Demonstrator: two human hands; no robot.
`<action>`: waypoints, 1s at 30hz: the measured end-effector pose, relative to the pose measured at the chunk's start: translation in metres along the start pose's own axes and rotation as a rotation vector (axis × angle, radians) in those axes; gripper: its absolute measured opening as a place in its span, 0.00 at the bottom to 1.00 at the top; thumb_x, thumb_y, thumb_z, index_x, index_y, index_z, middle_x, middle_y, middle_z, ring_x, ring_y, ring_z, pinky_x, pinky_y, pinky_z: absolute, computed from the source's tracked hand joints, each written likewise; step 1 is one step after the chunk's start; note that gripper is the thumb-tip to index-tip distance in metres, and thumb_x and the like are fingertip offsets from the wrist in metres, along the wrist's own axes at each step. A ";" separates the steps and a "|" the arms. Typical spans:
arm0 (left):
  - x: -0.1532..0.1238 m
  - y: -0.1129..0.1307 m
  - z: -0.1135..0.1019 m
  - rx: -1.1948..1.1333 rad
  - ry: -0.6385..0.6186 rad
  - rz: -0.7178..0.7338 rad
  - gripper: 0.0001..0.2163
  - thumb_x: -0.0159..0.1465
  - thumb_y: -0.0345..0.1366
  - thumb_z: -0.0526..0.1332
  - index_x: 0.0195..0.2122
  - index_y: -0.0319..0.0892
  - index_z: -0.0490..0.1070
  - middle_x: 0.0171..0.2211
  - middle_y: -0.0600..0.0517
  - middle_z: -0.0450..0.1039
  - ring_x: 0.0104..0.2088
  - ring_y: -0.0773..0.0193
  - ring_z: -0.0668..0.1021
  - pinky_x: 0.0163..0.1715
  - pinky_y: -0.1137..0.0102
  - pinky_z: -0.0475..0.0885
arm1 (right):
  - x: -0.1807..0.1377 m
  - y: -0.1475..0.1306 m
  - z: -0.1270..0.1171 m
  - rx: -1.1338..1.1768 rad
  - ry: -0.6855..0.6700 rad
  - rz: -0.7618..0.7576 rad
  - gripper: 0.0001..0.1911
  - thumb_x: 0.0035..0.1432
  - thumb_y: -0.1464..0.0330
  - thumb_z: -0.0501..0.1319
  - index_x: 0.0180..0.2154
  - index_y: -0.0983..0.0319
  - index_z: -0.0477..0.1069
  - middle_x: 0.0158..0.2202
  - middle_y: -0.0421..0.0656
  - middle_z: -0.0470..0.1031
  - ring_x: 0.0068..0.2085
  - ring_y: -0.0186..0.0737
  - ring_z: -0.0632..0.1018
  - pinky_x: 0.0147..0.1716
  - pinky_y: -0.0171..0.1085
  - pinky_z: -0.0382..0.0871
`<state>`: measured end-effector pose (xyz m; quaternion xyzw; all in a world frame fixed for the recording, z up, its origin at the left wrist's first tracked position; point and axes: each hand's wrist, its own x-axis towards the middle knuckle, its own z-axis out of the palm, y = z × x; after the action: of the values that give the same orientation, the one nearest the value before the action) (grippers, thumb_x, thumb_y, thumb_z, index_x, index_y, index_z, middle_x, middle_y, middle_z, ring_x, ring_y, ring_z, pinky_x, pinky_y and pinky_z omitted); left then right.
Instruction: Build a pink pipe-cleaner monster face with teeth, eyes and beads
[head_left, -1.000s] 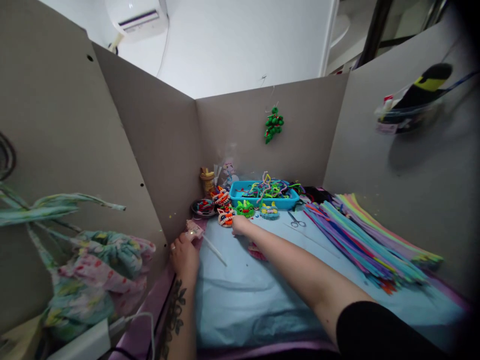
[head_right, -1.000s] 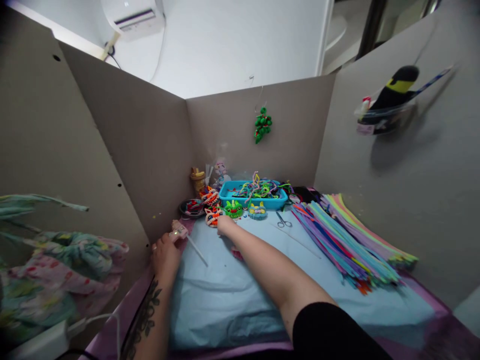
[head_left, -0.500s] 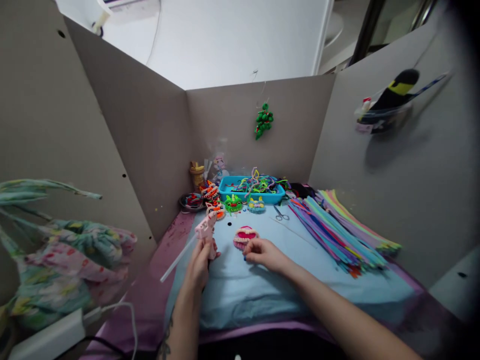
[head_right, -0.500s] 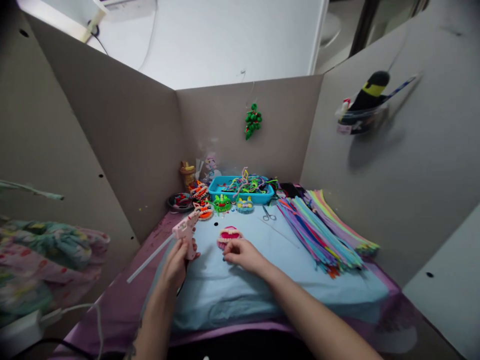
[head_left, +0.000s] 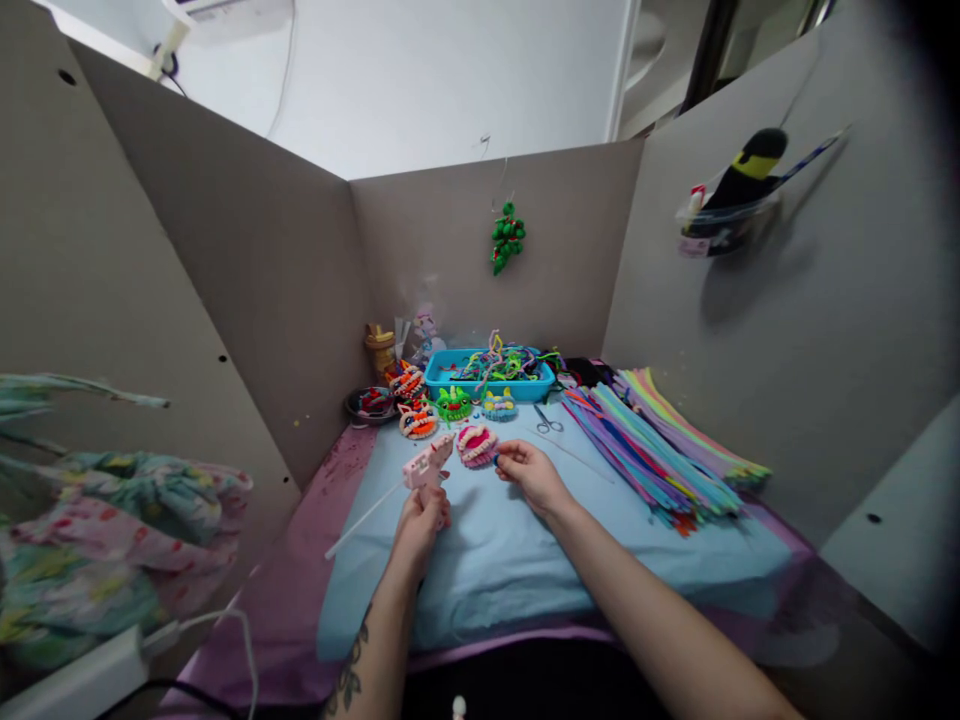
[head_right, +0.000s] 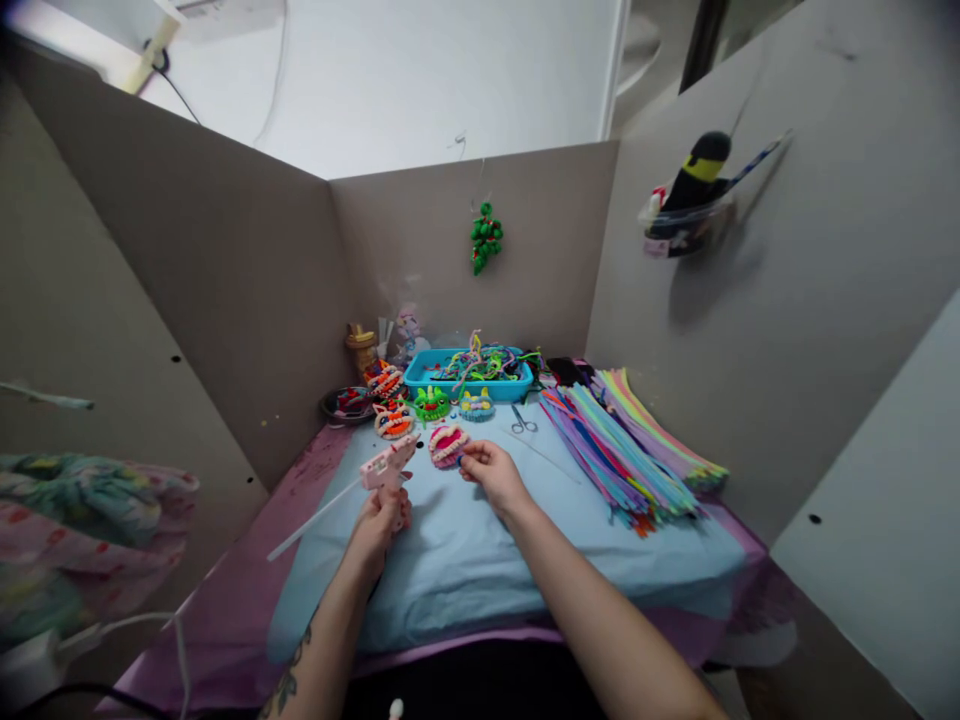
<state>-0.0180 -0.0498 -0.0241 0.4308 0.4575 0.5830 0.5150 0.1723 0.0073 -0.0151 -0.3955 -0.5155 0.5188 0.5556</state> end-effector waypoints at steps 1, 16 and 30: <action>0.002 -0.002 -0.001 0.021 -0.010 -0.005 0.31 0.49 0.56 0.63 0.46 0.36 0.65 0.17 0.61 0.60 0.14 0.74 0.62 0.15 0.75 0.59 | 0.001 0.000 0.001 -0.008 0.001 -0.015 0.14 0.41 0.62 0.64 0.31 0.62 0.68 0.21 0.38 0.71 0.24 0.35 0.73 0.27 0.35 0.68; 0.005 -0.005 -0.011 0.205 -0.295 -0.027 0.30 0.47 0.61 0.60 0.37 0.36 0.65 0.15 0.59 0.63 0.13 0.73 0.63 0.14 0.75 0.54 | -0.010 -0.009 -0.002 -0.549 0.137 -0.836 0.03 0.58 0.72 0.57 0.33 0.60 0.69 0.33 0.43 0.72 0.37 0.40 0.73 0.39 0.40 0.68; -0.003 0.003 -0.013 0.259 -0.401 -0.024 0.25 0.51 0.57 0.60 0.37 0.38 0.65 0.16 0.60 0.62 0.16 0.72 0.62 0.17 0.74 0.56 | -0.016 -0.015 -0.008 -0.853 0.157 -1.153 0.10 0.58 0.76 0.56 0.38 0.59 0.73 0.30 0.44 0.68 0.33 0.39 0.69 0.32 0.37 0.68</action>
<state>-0.0312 -0.0540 -0.0241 0.5950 0.4219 0.4162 0.5429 0.1833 -0.0098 -0.0047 -0.2789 -0.7585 -0.1333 0.5737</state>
